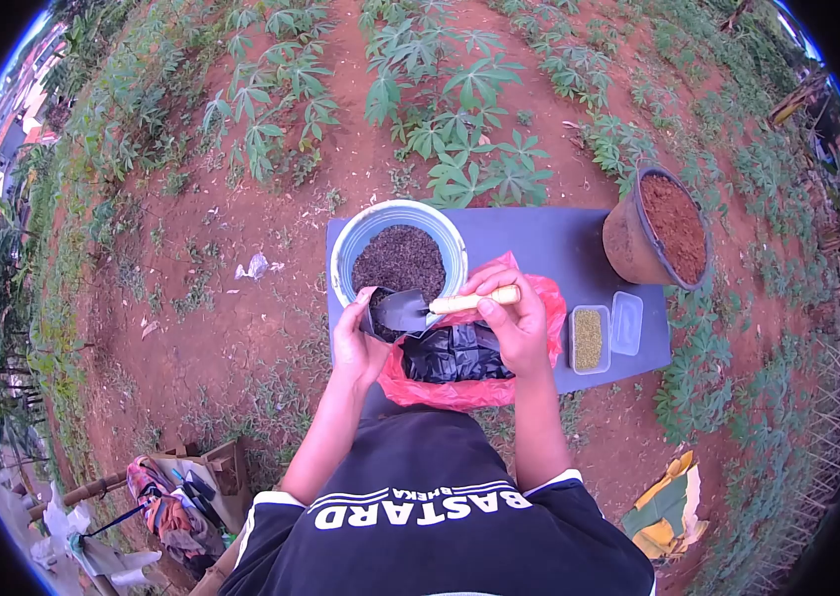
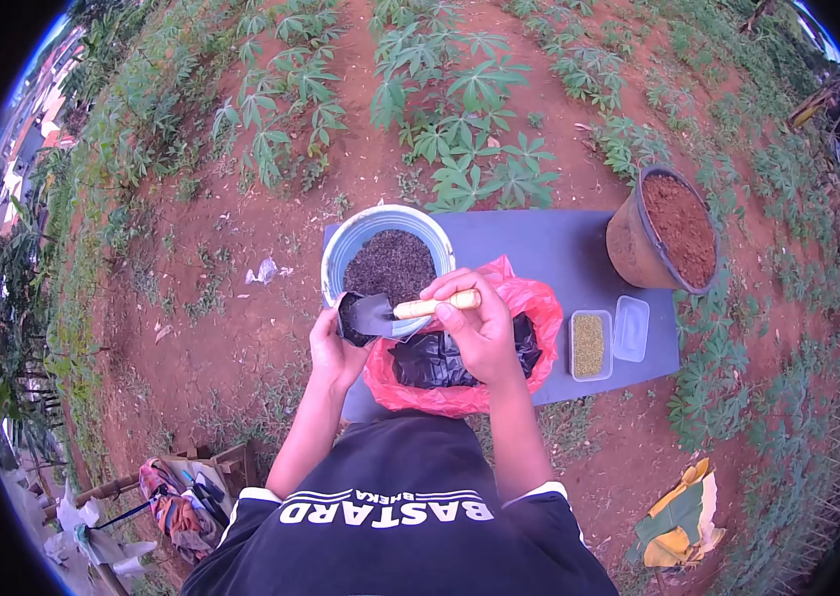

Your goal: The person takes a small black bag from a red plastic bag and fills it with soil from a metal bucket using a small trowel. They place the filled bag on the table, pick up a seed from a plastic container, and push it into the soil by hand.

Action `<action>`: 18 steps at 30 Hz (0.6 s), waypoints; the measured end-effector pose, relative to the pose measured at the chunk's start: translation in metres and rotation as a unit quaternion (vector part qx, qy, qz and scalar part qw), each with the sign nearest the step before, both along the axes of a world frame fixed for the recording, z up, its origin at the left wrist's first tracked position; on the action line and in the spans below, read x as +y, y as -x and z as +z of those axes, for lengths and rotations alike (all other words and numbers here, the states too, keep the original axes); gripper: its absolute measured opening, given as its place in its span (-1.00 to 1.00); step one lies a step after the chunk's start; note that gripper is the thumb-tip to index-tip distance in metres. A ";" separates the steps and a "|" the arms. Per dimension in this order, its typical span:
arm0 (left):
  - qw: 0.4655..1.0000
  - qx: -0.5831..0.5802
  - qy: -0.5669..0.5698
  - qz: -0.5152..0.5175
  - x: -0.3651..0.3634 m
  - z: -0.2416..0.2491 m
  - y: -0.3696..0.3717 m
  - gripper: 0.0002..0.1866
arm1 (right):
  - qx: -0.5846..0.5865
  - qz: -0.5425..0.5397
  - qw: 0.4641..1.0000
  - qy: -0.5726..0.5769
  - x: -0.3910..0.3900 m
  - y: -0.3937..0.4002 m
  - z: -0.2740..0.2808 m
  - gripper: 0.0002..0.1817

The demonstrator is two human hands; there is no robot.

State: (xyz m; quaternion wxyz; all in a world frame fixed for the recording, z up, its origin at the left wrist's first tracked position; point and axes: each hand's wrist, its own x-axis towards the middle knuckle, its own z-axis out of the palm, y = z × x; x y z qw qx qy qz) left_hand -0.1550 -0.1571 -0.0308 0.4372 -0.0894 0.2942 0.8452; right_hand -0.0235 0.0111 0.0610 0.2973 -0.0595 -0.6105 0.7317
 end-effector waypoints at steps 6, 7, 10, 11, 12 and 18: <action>0.999 0.024 -0.033 -0.022 0.019 0.012 -0.014 -0.68 | -0.001 -0.015 1.000 0.023 0.020 -0.020 -0.006 -0.88; 1.000 0.003 -0.023 -0.018 0.023 0.019 -0.018 -0.74 | 0.006 -0.024 0.999 0.023 0.023 -0.022 -0.004 -0.88; 1.000 0.002 -0.006 -0.011 0.031 0.027 -0.026 -0.75 | 0.021 -0.025 0.999 0.026 0.036 -0.029 -0.004 -0.89; 1.000 0.003 -0.005 -0.008 0.033 0.028 -0.029 -0.75 | 0.022 -0.022 0.999 0.027 0.040 -0.032 -0.005 -0.89; 1.000 0.000 0.000 -0.002 0.035 0.029 -0.032 -0.75 | 0.016 -0.021 0.999 0.027 0.043 -0.034 -0.008 -0.90; 1.000 0.015 -0.006 0.007 0.044 0.018 -0.045 -0.74 | 0.012 -0.008 1.000 -0.006 0.055 -0.048 -0.009 -0.90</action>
